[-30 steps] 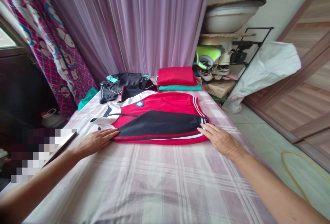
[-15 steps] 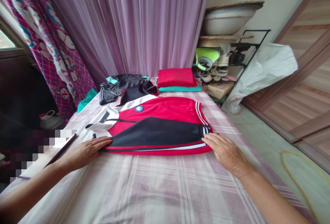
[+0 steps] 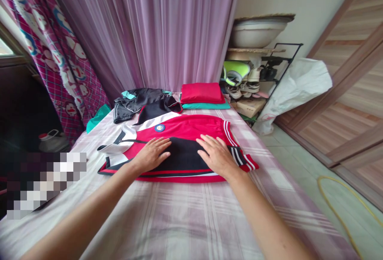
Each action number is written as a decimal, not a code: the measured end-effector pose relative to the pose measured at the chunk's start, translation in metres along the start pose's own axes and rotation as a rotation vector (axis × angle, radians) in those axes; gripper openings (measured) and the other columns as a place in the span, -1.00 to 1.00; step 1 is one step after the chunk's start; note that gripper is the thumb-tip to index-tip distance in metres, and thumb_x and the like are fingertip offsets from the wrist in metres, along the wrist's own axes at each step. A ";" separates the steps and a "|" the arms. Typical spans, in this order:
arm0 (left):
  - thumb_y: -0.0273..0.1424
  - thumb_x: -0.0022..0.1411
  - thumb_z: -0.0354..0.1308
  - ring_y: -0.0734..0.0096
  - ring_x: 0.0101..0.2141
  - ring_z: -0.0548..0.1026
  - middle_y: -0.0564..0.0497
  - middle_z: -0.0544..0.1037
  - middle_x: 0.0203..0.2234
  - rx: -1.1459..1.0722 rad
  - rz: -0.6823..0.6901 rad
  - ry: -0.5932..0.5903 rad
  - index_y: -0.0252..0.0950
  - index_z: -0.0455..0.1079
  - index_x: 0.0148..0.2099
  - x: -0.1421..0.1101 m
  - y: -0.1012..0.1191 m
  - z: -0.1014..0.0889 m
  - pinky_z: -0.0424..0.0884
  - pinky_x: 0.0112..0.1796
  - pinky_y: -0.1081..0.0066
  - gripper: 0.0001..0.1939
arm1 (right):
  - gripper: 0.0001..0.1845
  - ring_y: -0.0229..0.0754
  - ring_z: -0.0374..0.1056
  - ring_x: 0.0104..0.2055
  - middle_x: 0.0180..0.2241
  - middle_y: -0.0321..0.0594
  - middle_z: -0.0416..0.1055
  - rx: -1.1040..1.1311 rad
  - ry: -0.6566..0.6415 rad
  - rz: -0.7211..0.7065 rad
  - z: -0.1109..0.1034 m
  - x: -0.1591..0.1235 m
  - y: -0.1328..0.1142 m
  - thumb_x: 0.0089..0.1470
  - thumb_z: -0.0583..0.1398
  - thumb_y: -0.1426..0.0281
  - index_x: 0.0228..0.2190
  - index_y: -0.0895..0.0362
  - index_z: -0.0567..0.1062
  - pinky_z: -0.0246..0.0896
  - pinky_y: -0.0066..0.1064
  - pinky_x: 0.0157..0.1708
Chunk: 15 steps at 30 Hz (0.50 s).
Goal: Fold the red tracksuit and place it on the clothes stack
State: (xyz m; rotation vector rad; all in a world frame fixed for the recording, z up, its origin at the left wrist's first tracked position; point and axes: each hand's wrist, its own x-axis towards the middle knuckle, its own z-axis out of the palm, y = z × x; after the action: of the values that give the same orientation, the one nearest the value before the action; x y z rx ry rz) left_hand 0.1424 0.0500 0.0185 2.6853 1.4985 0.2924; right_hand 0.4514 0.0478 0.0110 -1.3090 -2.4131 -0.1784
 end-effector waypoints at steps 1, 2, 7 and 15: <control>-0.02 0.41 -0.18 0.17 0.32 0.14 -0.08 0.24 0.31 0.014 -0.029 0.004 -0.19 0.19 0.35 0.008 0.005 0.011 0.04 0.30 0.07 -0.39 | -0.49 0.02 0.17 0.29 0.27 -0.10 0.25 -0.018 -0.034 0.022 0.012 0.002 -0.004 0.29 -0.01 0.23 0.22 -0.03 0.35 0.02 0.06 0.25; 0.00 0.40 -0.18 0.14 0.33 0.11 -0.09 0.20 0.33 0.024 -0.063 -0.003 -0.19 0.17 0.36 0.014 0.008 0.021 0.03 0.30 0.03 -0.37 | -0.48 0.03 0.15 0.30 0.28 -0.09 0.24 -0.036 -0.079 0.047 0.024 0.002 -0.006 0.29 0.00 0.20 0.23 -0.04 0.33 0.01 0.09 0.25; 0.06 0.38 -0.20 0.11 0.34 0.08 -0.08 0.14 0.36 0.033 -0.129 -0.020 -0.18 0.13 0.38 0.017 0.002 0.042 0.02 0.30 -0.01 -0.32 | -0.46 0.01 0.16 0.30 0.26 -0.06 0.26 -0.066 -0.181 0.113 0.052 -0.012 0.010 0.28 0.00 0.13 0.21 -0.02 0.35 0.07 0.02 0.24; 0.07 0.36 -0.17 0.09 0.32 0.13 -0.10 0.21 0.33 0.045 -0.115 0.047 -0.16 0.18 0.36 0.014 0.000 0.047 0.06 0.29 -0.02 -0.32 | -0.62 -0.04 0.43 0.07 0.04 -0.15 0.50 0.212 0.065 0.159 0.034 0.042 0.003 0.24 0.05 0.23 -0.07 -0.01 0.60 0.34 -0.17 0.08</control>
State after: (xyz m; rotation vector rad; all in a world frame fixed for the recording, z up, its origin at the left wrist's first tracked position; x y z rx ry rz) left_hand 0.1583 0.0644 -0.0262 2.6301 1.6857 0.3216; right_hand 0.4241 0.0919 -0.0041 -1.3665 -2.1941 0.0754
